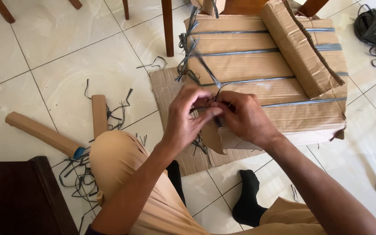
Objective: Wrapping a wooden chair with cardboard and plastic ties for shipping or storage.
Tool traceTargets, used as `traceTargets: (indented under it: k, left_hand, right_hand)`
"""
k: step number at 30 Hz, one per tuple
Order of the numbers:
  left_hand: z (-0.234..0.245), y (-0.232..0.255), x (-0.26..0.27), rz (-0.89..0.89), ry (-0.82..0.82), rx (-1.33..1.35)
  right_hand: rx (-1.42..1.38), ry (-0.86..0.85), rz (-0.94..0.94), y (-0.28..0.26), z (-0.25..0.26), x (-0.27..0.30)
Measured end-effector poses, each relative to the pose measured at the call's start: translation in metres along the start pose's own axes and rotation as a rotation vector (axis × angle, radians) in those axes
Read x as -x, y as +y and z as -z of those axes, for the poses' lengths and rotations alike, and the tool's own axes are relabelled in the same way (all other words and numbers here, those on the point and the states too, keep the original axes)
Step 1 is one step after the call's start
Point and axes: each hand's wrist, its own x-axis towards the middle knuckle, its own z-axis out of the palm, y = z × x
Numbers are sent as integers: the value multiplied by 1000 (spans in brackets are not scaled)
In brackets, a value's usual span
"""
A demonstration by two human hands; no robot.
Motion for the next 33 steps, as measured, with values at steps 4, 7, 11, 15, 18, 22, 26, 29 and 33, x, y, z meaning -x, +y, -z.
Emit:
traceTargets:
  k: [4,7,11,15,18,22,26,29,33]
  left_hand:
    - [3,-14,17,159,33,82]
    - [7,-17,18,222,13,112]
    - [8,-27,19,210,-62,83]
    - [3,-25,24,239,3,110]
    - [-3,-25,26,258,40,96]
    - [-5,-25,28,334,31,148]
    - [-8,-22,27,319,72,168]
    - [-12,-20,27,327,107,170]
    - [-12,-16,26,330,116,169]
  right_hand:
    - [-31,9,-82,9,-3,-4]
    - [-81,30,-154,5,-3,-5]
    - [-66,51,-185,1,-2,-6]
    - [-12,90,-135,12,0,-9]
    - [35,83,-41,3,-1,-8]
    - [81,103,40,1,-4,-7]
    - [98,83,82,3,-3,-5]
    - [133,61,117,-3,-2,-3]
    - [113,-14,154,-10,7,-2]
